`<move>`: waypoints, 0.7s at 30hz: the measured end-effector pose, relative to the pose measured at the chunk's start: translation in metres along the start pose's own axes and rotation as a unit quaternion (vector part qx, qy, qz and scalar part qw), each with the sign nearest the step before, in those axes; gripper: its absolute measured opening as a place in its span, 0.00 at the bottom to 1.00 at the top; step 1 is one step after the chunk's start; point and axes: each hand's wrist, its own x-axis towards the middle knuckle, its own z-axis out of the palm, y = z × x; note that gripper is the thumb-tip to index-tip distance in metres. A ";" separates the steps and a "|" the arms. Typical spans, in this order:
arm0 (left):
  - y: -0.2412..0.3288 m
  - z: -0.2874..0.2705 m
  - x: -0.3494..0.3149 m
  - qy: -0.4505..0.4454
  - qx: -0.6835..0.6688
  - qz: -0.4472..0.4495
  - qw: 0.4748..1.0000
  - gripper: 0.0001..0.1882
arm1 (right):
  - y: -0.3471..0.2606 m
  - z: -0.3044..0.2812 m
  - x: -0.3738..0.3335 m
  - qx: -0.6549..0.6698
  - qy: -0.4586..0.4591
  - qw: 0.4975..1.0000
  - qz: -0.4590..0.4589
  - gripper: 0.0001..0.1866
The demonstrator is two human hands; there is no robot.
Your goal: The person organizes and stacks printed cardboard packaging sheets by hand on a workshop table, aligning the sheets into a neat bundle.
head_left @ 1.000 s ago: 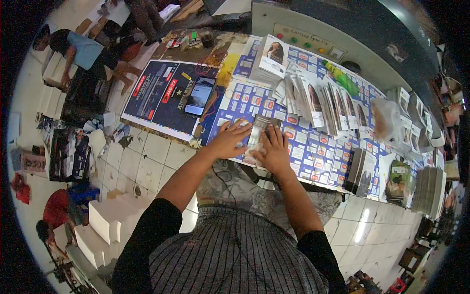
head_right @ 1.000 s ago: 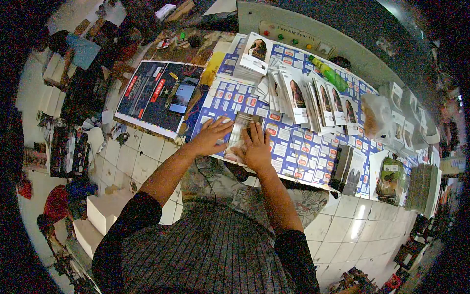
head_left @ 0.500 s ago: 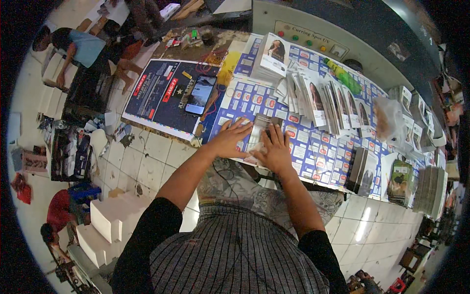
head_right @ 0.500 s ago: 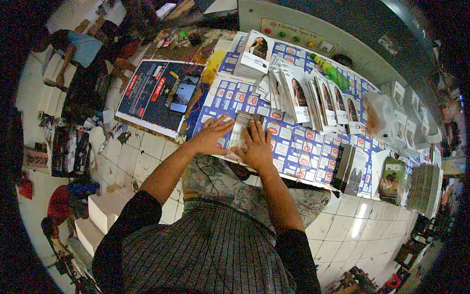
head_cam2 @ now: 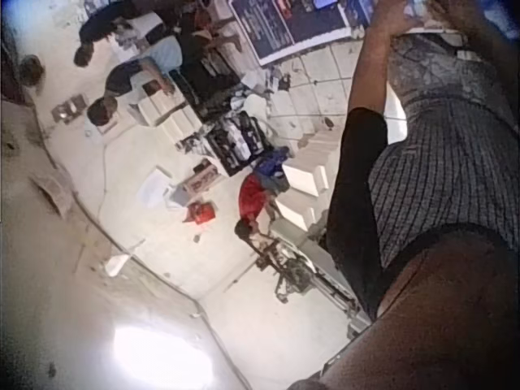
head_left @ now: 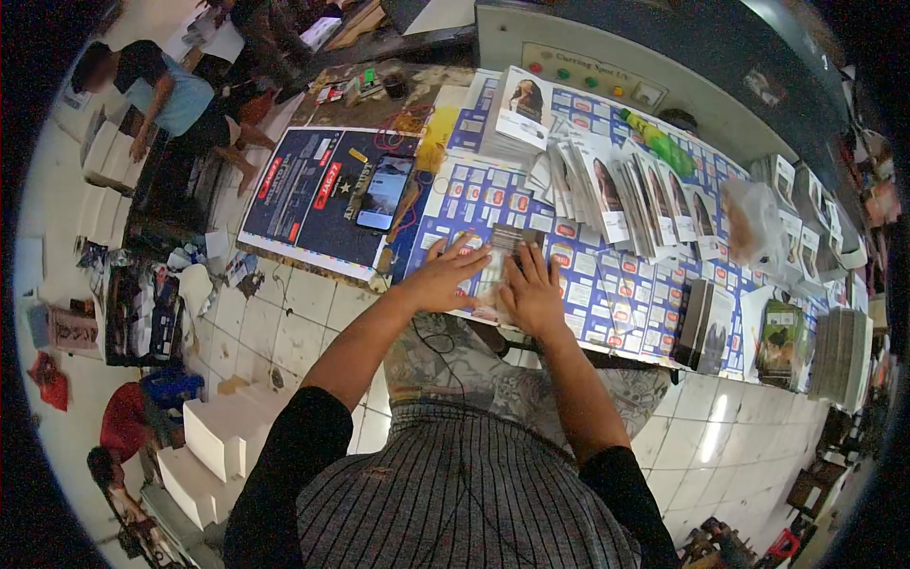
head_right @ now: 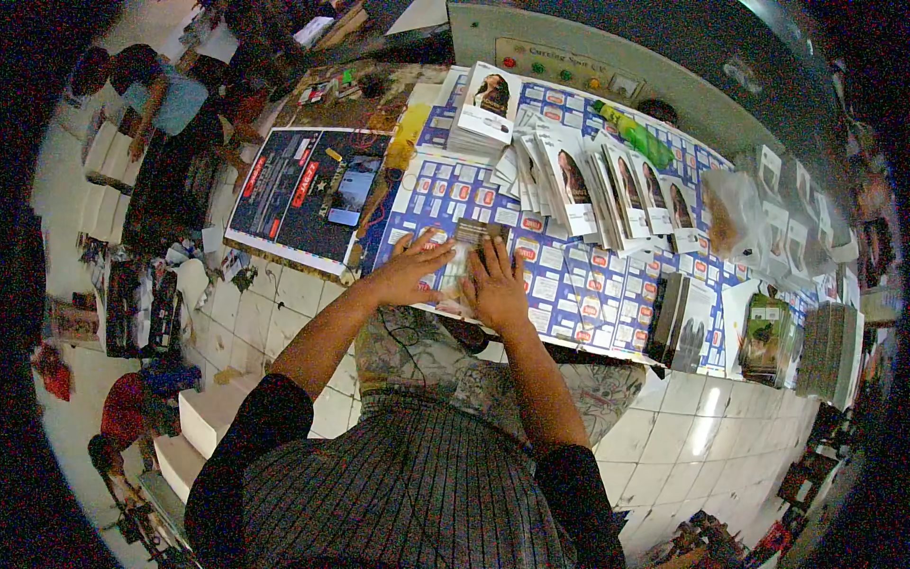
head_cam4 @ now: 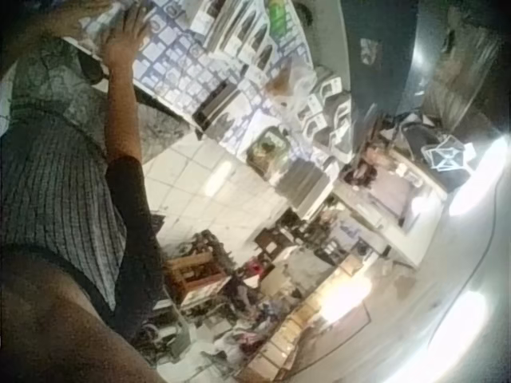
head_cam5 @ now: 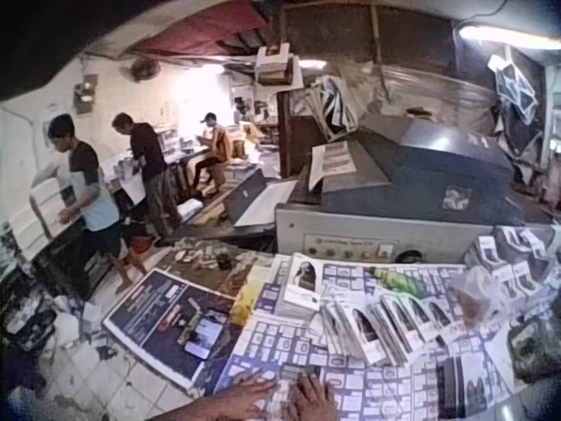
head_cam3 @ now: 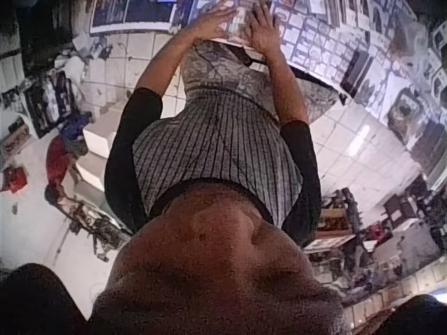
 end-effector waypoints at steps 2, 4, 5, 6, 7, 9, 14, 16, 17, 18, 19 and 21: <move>-0.001 0.002 0.002 0.000 -0.005 0.001 1.000 0.48 | -0.002 -0.004 0.000 0.002 0.004 1.000 0.004 0.30; -0.002 0.002 0.002 0.004 -0.008 0.005 1.000 0.48 | 0.001 -0.006 0.000 0.028 0.017 0.999 -0.006 0.29; -0.002 0.002 0.002 0.011 -0.010 0.006 1.000 0.49 | 0.006 -0.007 0.000 0.070 0.032 0.997 0.002 0.30; 0.000 0.002 0.003 0.005 -0.014 0.012 1.000 0.49 | 0.014 -0.012 -0.008 0.069 0.029 0.997 0.011 0.30; 0.001 -0.002 0.002 0.002 -0.014 0.004 1.000 0.48 | 0.024 -0.022 -0.014 0.085 0.085 0.990 0.070 0.30; 0.003 -0.008 0.002 -0.002 -0.010 -0.009 1.000 0.48 | 0.051 -0.032 -0.031 0.034 0.179 0.963 0.198 0.32; 0.009 -0.014 0.012 -0.042 0.007 -0.037 0.998 0.49 | 0.097 -0.045 -0.075 -0.117 0.184 0.926 0.307 0.35; 0.013 -0.017 0.013 -0.059 0.013 -0.047 0.997 0.49 | 0.099 -0.052 -0.073 -0.011 0.089 0.926 0.366 0.37; 0.015 -0.017 0.012 -0.063 0.016 -0.054 0.996 0.49 | 0.100 -0.055 -0.072 -0.001 0.084 0.933 0.351 0.36; 0.017 -0.018 0.011 -0.066 0.018 -0.060 0.996 0.50 | 0.099 -0.055 -0.069 0.000 0.088 0.932 0.351 0.36; 0.017 -0.016 0.012 -0.060 0.021 -0.053 0.997 0.50 | 0.094 -0.057 -0.064 0.022 0.083 0.947 0.310 0.36; 0.017 -0.014 0.013 -0.057 0.029 -0.051 0.997 0.49 | 0.080 -0.060 -0.058 0.065 0.035 0.948 0.309 0.35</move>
